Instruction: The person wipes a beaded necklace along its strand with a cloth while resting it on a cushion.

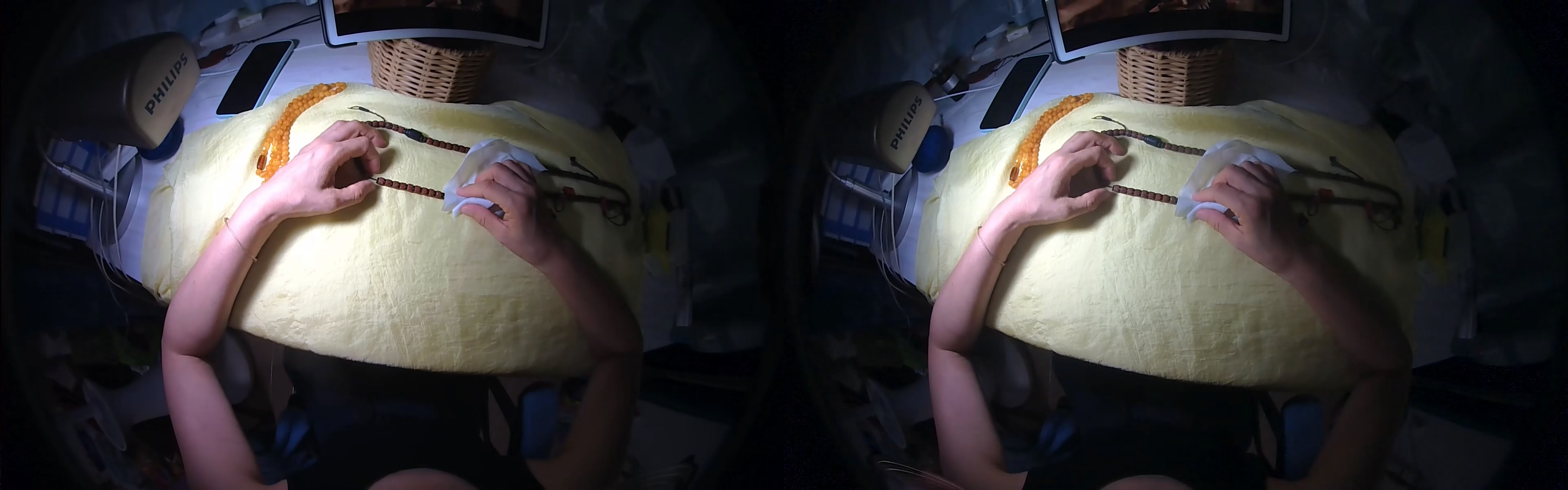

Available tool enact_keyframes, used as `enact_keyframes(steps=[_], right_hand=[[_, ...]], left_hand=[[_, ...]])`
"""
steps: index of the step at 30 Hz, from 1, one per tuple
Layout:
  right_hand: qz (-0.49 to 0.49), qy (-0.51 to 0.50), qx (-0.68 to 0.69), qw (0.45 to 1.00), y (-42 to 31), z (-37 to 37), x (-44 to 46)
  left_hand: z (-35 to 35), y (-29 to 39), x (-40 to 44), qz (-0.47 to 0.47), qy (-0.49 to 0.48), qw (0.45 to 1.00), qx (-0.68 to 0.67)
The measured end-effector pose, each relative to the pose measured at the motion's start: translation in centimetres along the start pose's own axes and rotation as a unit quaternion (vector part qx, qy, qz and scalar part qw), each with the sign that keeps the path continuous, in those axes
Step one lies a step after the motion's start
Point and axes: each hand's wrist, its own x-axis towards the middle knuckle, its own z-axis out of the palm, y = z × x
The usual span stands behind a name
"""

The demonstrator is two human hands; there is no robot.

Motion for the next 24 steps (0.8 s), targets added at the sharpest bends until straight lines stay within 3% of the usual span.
enact_keyframes(steps=[9,15,24], right_hand=[[0.002,0.001,0.006,1.0,0.1,0.1,0.0],[-0.004,-0.01,0.01,1.0,0.1,-0.2,-0.1],[-0.004,-0.011,0.018,1.0,0.1,-0.2,-0.2]], left_hand=[[0.1,0.5,0.2,0.018,-0.001,1.0,-0.02],[-0.1,0.4,0.3,0.081,0.015,0.994,0.078],[0.7,1.2,0.4,0.049,-0.01,0.995,0.085]])
